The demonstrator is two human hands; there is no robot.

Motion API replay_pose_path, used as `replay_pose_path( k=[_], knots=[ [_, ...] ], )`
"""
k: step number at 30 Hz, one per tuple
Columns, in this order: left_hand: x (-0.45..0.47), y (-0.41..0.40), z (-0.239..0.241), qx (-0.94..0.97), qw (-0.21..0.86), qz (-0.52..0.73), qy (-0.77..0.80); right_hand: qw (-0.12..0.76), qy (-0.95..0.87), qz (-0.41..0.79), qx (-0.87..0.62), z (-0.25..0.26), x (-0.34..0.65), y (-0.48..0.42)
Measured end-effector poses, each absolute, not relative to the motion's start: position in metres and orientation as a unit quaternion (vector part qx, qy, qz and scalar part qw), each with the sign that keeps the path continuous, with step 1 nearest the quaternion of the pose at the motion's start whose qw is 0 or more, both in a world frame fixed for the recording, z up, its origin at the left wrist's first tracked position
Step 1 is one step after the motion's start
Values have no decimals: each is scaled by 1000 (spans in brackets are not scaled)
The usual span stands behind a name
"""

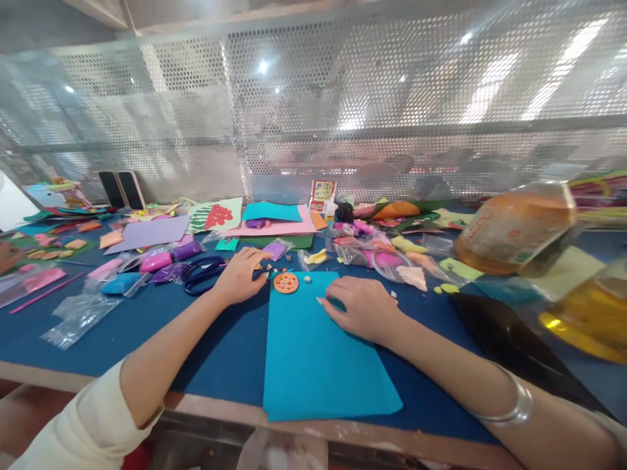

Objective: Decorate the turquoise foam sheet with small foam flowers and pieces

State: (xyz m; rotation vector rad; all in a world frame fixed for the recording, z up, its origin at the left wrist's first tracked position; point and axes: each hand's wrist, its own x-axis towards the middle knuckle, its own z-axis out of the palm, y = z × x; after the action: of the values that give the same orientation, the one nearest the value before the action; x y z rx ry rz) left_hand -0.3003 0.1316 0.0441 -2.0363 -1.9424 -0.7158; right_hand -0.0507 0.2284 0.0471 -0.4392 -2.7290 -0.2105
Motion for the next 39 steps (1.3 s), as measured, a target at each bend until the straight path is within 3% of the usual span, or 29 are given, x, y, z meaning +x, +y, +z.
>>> replay_pose_path(
  k=[7, 16, 39],
  knots=[
    [-300, 131, 41, -709, 117, -223, -658, 213, -954, -146, -152, 37, -52, 236],
    [-302, 131, 37, -722, 102, -217, -649, 41, -971, -31, -234, 26, -52, 242],
    [-300, 129, 43, -717, 50, -193, -668, -2, -969, -17, -245, 34, -51, 237]
  ],
)
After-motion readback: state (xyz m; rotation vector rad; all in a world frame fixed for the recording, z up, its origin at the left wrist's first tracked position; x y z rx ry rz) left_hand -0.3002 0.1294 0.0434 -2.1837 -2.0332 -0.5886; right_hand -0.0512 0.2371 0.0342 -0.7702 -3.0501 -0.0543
